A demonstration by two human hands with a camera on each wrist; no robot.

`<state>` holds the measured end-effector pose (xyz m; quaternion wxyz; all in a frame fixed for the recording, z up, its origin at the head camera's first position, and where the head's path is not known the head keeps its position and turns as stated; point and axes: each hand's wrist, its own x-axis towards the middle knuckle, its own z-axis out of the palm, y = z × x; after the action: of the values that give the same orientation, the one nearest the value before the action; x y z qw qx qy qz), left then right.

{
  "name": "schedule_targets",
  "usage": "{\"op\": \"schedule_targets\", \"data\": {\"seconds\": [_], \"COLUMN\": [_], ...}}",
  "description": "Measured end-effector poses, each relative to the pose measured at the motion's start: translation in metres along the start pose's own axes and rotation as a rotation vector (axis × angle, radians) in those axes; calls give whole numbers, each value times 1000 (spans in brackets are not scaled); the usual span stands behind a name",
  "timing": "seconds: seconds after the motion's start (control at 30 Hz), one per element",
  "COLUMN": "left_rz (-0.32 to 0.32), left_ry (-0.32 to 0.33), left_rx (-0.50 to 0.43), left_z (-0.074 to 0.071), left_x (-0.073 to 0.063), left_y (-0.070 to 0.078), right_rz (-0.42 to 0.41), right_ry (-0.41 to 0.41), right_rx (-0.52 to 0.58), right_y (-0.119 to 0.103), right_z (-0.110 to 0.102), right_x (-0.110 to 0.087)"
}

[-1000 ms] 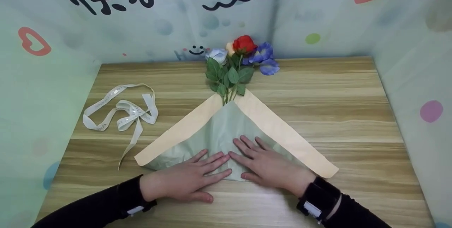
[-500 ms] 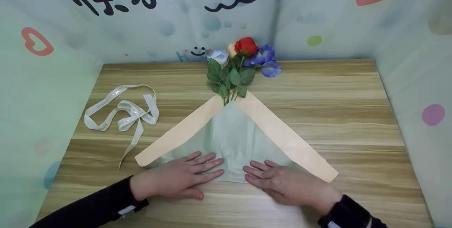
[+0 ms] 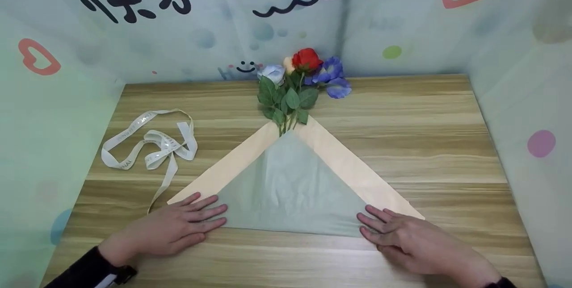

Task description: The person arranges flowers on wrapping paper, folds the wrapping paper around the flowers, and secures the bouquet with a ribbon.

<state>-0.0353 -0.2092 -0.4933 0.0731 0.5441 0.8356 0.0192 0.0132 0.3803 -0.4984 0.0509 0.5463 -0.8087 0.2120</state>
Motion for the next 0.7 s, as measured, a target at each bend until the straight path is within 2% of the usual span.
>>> {"op": "schedule_targets", "data": {"seconds": [0.13,0.33,0.53,0.7], "left_rz": [-24,-36,-33,-44], "left_ry": [34,106,161,177], "left_rx": [-40,-126,-203,-248], "left_z": [-1,-10,-11,-9], "left_x": [-15,-34,-42,-44], "left_y": [-4,-14,-21,-23], "right_rz": [51,74,62,62], "right_ry": [-12,-16,-14,-2], "right_rx": [-11,-36,-9,-26], "right_y": [0,-1,1,4], "right_z": [-7,-14,-18,-24], "right_x": [-21,-40,-46,-48]}}
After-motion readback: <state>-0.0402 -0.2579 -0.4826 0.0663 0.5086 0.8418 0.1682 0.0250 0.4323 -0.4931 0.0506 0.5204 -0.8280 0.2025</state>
